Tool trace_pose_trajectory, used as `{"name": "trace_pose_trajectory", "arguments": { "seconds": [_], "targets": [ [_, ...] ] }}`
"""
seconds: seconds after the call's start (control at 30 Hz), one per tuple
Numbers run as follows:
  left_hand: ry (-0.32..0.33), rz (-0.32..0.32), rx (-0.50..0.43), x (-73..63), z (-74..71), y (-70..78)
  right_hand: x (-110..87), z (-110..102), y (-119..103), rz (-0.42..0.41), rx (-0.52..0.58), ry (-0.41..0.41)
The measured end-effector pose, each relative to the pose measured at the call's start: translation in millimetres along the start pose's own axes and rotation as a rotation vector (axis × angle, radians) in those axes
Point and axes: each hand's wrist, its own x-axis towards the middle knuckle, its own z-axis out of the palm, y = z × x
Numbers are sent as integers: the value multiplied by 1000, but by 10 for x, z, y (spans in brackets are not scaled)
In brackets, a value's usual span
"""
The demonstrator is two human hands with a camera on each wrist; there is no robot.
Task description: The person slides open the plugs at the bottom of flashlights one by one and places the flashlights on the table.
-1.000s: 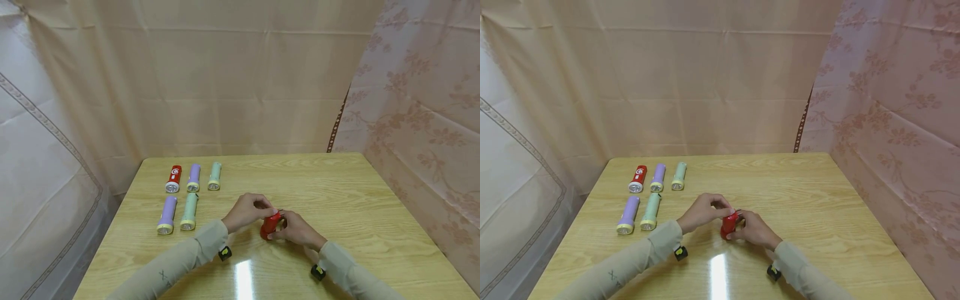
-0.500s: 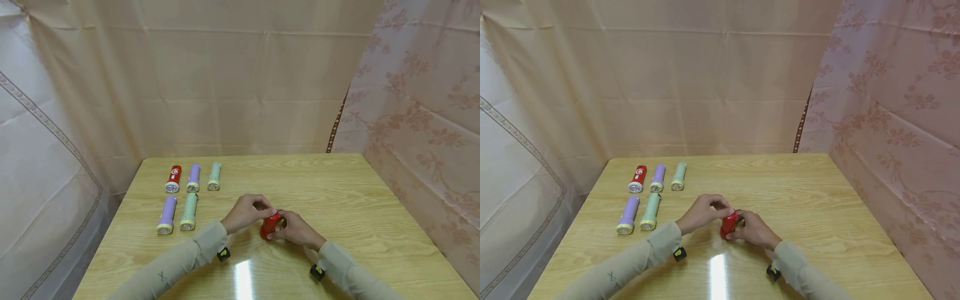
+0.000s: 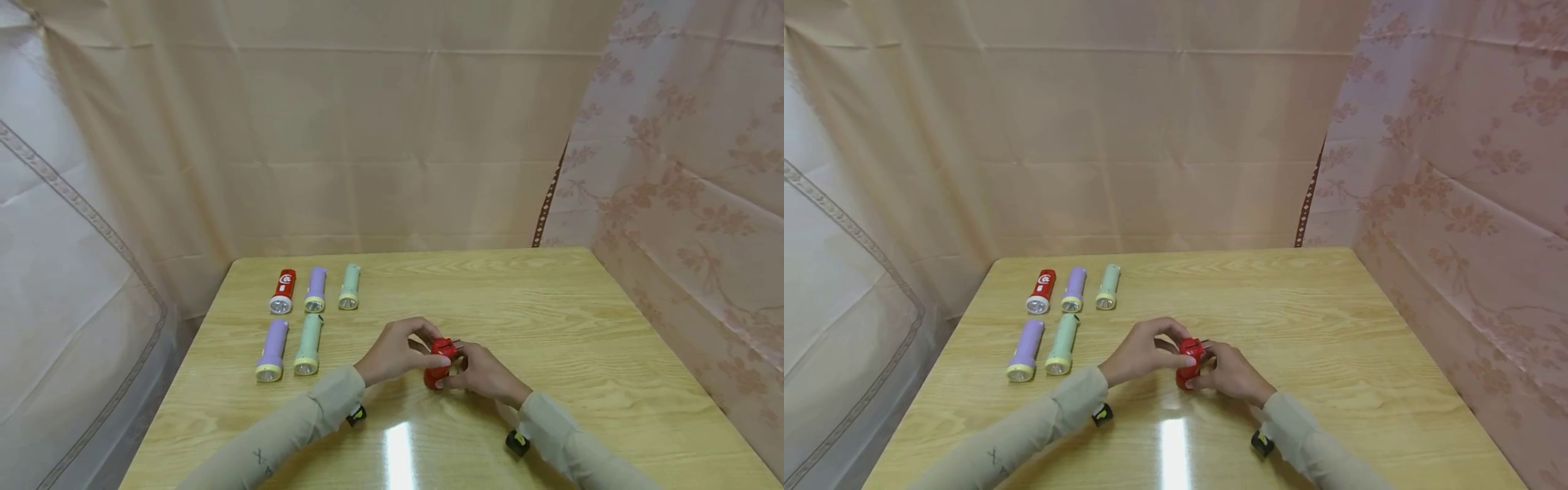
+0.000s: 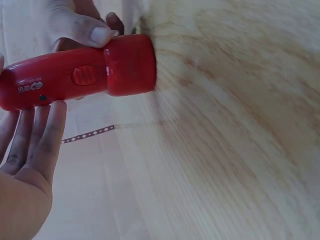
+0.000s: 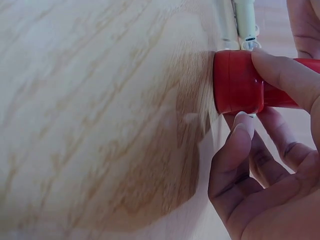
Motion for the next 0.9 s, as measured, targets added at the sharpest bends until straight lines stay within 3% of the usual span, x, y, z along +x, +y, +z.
{"name": "trace_pose_trajectory", "arguments": {
  "seconds": [0.43,0.9],
  "targets": [
    [10,93,81,-24,24,-30,-27,29,-15,9,-20,19],
    [99,71,60,-13,33,-67,-31,83,25,-6,-64,37]
  ]
}}
